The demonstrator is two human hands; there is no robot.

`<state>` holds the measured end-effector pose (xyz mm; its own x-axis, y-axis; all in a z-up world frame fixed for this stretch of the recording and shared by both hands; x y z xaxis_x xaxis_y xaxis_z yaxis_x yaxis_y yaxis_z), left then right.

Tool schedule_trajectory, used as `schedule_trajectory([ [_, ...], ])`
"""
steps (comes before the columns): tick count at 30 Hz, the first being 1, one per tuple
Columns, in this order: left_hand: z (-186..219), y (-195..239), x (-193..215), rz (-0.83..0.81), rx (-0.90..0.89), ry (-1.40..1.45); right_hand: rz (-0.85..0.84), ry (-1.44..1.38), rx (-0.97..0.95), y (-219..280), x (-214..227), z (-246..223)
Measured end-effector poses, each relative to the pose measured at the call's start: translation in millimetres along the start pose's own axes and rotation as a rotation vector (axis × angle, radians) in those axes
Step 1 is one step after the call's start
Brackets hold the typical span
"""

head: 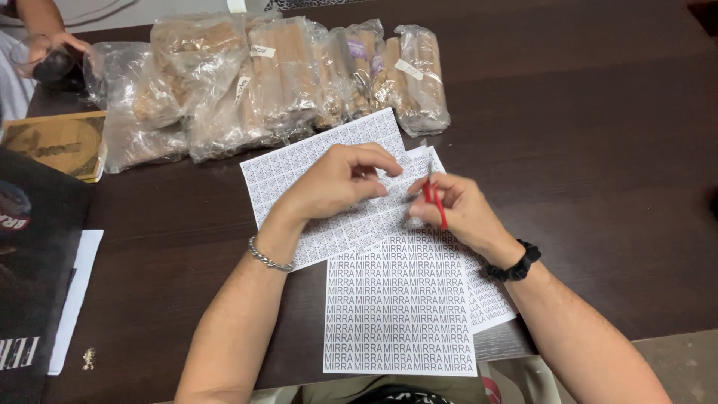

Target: Cutting printed paper sheets into individual labels using scissors

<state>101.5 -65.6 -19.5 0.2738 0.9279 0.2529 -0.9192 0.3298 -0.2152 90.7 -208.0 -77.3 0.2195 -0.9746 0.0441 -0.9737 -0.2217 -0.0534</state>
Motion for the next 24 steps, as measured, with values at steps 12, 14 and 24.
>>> schedule_trajectory([
  [12, 13, 8, 1, -0.107, 0.021, -0.007, -0.348, 0.089, -0.159, 18, -21, 35],
  [14, 9, 8, -2, -0.112, 0.016, -0.014, -0.356, 0.097, -0.166, 13, -21, 52],
  [24, 13, 8, -8, -0.148, 0.024, -0.034, -0.348, 0.105, -0.172, 14, -21, 49],
])
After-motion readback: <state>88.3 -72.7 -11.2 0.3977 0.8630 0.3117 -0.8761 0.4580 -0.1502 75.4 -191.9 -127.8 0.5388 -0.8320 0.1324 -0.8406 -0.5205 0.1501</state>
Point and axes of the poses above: each hand's wrist, its own y-axis away from the middle knuckle, its own x-axis out of the back of the hand, z = x × y, the point moved 10 cm from there along -y, towards the middle knuckle, and after that the axes turned 11 degrees about z, right-handed, at the moved point
